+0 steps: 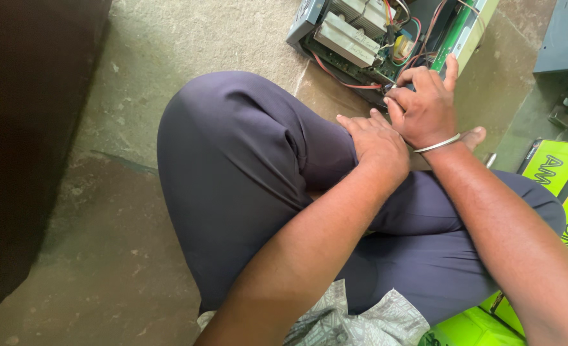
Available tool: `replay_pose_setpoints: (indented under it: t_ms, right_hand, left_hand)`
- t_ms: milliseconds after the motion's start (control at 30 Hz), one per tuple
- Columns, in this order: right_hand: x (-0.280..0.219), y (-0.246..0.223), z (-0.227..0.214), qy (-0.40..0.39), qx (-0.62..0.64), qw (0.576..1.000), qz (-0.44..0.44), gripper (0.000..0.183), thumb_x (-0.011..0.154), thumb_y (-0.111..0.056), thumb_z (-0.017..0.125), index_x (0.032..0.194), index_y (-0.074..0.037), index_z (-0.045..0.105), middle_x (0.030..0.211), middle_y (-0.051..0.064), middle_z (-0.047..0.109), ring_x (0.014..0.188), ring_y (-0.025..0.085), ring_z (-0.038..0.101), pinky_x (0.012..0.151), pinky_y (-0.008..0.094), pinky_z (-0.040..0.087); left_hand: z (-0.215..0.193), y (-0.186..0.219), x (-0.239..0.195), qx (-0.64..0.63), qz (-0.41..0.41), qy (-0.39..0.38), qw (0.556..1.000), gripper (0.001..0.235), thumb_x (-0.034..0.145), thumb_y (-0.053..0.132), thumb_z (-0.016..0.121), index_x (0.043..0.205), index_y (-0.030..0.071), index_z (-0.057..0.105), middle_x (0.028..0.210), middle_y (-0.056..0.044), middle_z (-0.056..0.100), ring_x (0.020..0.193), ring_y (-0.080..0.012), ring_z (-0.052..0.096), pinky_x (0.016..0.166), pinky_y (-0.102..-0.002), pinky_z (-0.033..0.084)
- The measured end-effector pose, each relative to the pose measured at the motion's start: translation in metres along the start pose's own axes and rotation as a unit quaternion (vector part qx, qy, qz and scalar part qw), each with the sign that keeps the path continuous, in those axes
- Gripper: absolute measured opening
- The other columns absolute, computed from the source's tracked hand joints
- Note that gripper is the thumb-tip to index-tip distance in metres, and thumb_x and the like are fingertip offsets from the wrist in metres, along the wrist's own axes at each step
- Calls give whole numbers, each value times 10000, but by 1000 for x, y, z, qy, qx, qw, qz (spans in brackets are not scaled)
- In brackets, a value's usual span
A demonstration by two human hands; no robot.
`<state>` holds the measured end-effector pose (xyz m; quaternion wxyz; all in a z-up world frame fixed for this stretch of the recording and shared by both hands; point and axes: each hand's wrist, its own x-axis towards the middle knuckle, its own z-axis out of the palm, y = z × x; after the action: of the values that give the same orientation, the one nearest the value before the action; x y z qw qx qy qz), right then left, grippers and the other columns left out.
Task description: The person sits on the floor and works on an open electronic device, using a screwdriver to tighten connections and manipulating wires and components inside the casing. The person adjusts wires and secures parts within the device.
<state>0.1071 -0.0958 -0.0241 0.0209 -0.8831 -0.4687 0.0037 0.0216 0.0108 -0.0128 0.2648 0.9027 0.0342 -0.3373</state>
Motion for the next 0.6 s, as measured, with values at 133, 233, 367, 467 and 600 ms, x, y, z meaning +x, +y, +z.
replay_pose_setpoints:
  t_ms: [133, 233, 367, 467, 600]
  right_hand:
    - [-1, -3, 0, -1, -29, 1000, -13, 76, 948, -211, 783, 928, -139, 767, 1200, 50, 631, 1164, 250, 604, 1287, 665, 165]
    - [-3, -8, -1, -3, -67, 997, -26, 90, 992, -233, 757, 967, -150, 781, 1311, 50, 639, 1232, 241, 597, 1286, 678, 171]
    - [-2, -11, -2, -5, -81, 996, -21, 133, 1027, -258, 721, 985, -148, 783, 1363, 51, 640, 1246, 240, 595, 1275, 670, 192]
    - [0, -9, -2, 4, -71, 997, -19, 118, 1023, -240, 718, 971, -153, 778, 1356, 45, 644, 1290, 249, 598, 1269, 673, 182]
    - [-2, -5, -2, -2, -68, 997, -25, 52, 925, -194, 740, 954, -155, 761, 1362, 46, 655, 1268, 248, 609, 1258, 679, 179]
  left_hand:
    - [3, 2, 3, 9, -37, 4, 999, 828, 1005, 333, 463, 1599, -115, 97, 1528, -350, 388, 1394, -566, 366, 1103, -777, 101]
    - [6, 3, 7, 12, -58, 38, 998, 823, 1008, 337, 453, 1605, -83, 72, 1490, -355, 409, 1371, -579, 379, 1091, -793, 109]
    - [3, -4, 17, -54, -78, 50, 994, 752, 1037, 388, 415, 1640, 93, 75, 1471, -337, 442, 1350, -563, 421, 1116, -779, 119]
    - [-2, -12, 20, -76, -78, 33, 993, 785, 1004, 381, 467, 1657, 165, 88, 1475, -310, 447, 1342, -534, 440, 1101, -772, 150]
    - [-10, -19, 18, -86, -85, 0, 993, 792, 984, 375, 503, 1654, 271, 93, 1488, -276, 445, 1348, -515, 453, 1078, -769, 216]
